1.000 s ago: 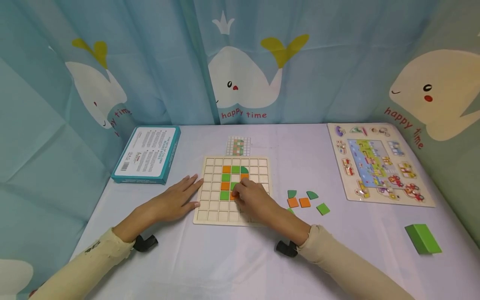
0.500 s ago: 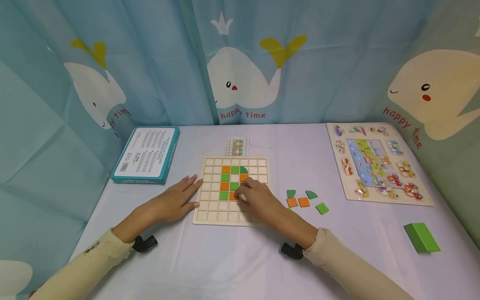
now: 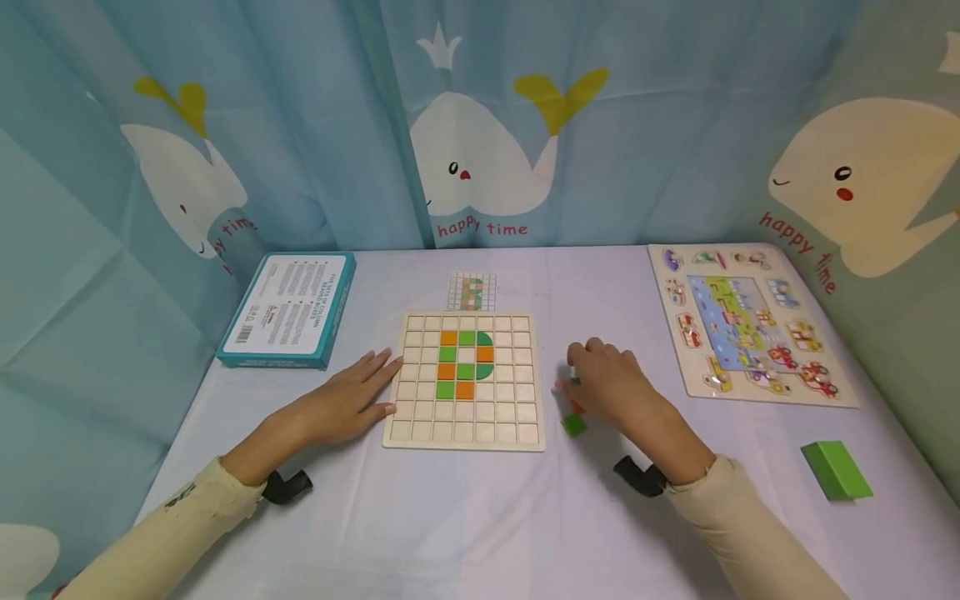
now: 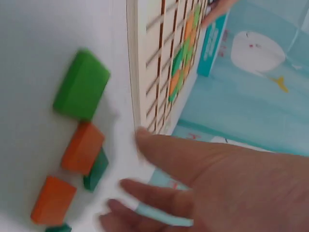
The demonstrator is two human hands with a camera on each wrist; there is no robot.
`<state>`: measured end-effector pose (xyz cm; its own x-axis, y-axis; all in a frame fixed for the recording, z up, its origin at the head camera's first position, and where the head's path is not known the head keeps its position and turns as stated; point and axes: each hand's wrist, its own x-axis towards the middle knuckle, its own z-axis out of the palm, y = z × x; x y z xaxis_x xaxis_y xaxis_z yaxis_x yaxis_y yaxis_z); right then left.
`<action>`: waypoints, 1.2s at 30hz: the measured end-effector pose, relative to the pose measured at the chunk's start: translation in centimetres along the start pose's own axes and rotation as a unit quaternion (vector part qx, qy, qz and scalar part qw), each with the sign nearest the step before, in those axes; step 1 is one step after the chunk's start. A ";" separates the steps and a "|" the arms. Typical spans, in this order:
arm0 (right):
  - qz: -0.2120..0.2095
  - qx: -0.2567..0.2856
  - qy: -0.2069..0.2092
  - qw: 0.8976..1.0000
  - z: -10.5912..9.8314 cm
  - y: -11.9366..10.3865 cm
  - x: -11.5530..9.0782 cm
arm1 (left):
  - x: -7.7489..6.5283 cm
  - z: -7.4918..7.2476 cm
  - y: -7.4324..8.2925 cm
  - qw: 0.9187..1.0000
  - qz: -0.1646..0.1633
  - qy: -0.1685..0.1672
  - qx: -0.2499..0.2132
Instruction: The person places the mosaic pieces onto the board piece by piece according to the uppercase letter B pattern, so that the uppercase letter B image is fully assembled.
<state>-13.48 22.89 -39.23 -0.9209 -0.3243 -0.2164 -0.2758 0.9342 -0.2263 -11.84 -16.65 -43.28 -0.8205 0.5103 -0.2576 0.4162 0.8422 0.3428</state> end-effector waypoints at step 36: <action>-0.057 0.114 0.042 0.991 2.7 1.9 1.3 | 0.1 0.1 -0.2 1.000 0.002 0.003 0.002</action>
<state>-14.47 23.85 -42.53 -0.9097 -0.4033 -0.0989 -0.3190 0.8313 -0.4551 -11.99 -16.70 -43.44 -0.8208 0.5133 -0.2505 0.4218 0.8404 0.3402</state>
